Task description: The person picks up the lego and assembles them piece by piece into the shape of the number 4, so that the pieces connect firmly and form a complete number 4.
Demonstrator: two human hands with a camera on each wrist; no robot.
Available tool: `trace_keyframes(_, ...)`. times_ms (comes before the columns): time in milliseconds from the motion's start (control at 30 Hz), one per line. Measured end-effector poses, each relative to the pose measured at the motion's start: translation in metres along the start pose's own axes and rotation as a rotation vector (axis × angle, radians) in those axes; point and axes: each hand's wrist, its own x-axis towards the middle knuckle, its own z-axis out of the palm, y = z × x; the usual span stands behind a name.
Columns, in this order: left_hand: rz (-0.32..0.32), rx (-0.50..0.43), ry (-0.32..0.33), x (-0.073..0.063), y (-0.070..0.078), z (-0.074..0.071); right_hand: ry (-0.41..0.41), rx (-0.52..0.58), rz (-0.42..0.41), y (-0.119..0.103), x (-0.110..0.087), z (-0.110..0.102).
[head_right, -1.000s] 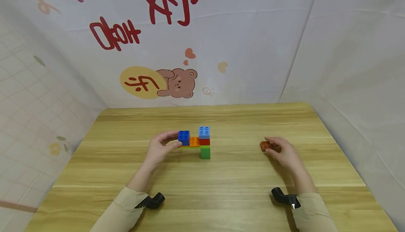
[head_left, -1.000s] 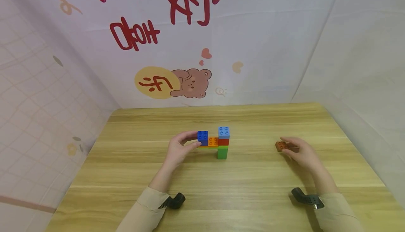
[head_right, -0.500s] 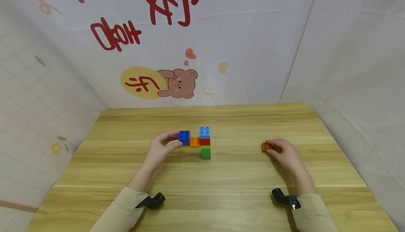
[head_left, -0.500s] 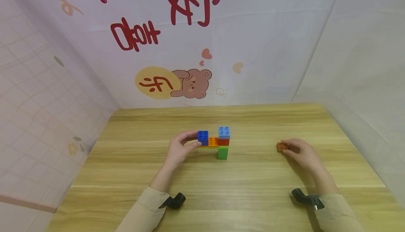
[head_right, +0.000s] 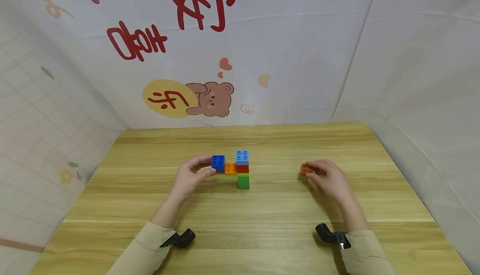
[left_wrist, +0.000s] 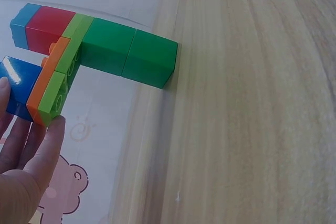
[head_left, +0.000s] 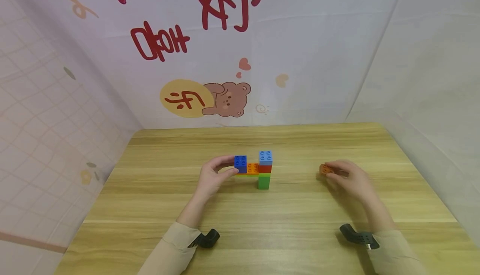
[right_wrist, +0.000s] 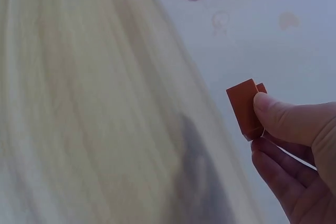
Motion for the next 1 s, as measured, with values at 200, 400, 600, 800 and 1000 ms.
trace_keyframes(200, 0.005, -0.006, 0.001, 0.0, -0.001, 0.0, 0.001, 0.011, -0.074, -0.026, 0.013, 0.006)
trace_keyframes(400, 0.009, -0.011, 0.003, 0.0, -0.001, 0.0, 0.011, 0.011, -0.134, -0.053, 0.026, 0.012)
trace_keyframes(600, 0.007, -0.01, 0.001, -0.001, -0.001, 0.0, 0.03, 0.01, -0.214, -0.082, 0.037, 0.017)
trace_keyframes(800, -0.009, -0.004, 0.007, 0.0, -0.001, 0.0, 0.058, 0.048, -0.291, -0.107, 0.046, 0.021)
trace_keyframes(1000, -0.021, -0.024, 0.007, -0.001, 0.001, 0.001, 0.067, 0.074, -0.38, -0.13, 0.056, 0.026)
